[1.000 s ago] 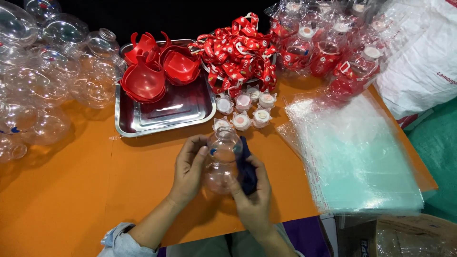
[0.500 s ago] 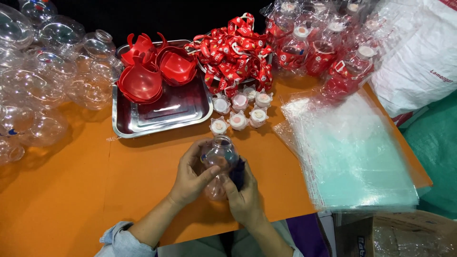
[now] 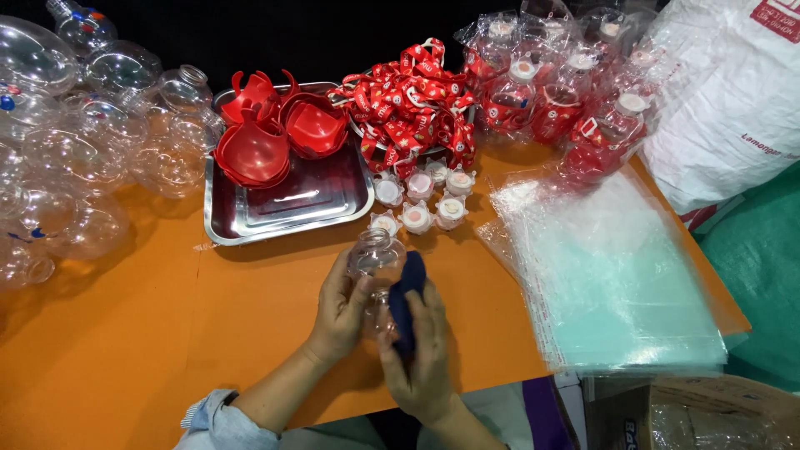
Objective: Cleaning plastic bottles with a cloth and assembling them with red bases and lanyards
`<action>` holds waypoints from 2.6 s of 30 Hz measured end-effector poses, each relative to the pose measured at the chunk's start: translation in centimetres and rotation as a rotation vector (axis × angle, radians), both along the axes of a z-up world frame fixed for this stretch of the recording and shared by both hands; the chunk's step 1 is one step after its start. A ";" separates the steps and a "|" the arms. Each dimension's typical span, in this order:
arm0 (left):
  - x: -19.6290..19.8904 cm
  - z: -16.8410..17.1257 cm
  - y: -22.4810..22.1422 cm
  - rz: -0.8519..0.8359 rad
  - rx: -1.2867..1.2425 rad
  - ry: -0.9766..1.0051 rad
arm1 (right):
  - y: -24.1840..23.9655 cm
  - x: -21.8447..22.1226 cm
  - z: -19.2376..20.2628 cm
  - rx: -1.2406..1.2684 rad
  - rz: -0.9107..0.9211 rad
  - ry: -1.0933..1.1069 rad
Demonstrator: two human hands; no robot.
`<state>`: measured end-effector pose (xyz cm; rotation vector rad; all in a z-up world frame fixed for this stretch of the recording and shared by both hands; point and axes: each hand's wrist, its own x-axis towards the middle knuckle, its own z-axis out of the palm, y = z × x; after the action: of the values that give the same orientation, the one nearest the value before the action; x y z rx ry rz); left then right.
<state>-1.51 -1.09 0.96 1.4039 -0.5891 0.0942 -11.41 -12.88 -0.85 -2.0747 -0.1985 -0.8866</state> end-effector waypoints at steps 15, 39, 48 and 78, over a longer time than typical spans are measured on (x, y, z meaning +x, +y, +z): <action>-0.1 0.2 0.4 -0.228 -0.049 0.086 | -1.2 0.9 3.1 0.519 0.212 0.328; 1.1 -0.7 0.9 -0.252 -0.033 0.069 | -0.3 -0.5 0.9 0.226 0.018 0.019; 0.1 0.5 0.9 -0.335 0.003 0.077 | -1.3 1.5 1.0 0.838 0.180 0.244; 0.0 -0.1 1.1 -0.337 -0.022 0.088 | -2.2 2.6 6.1 -0.358 0.277 0.005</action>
<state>-1.48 -0.03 0.81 1.2633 -0.7405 -0.2287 -8.84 -15.11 5.23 -2.3010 -0.6666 -0.7144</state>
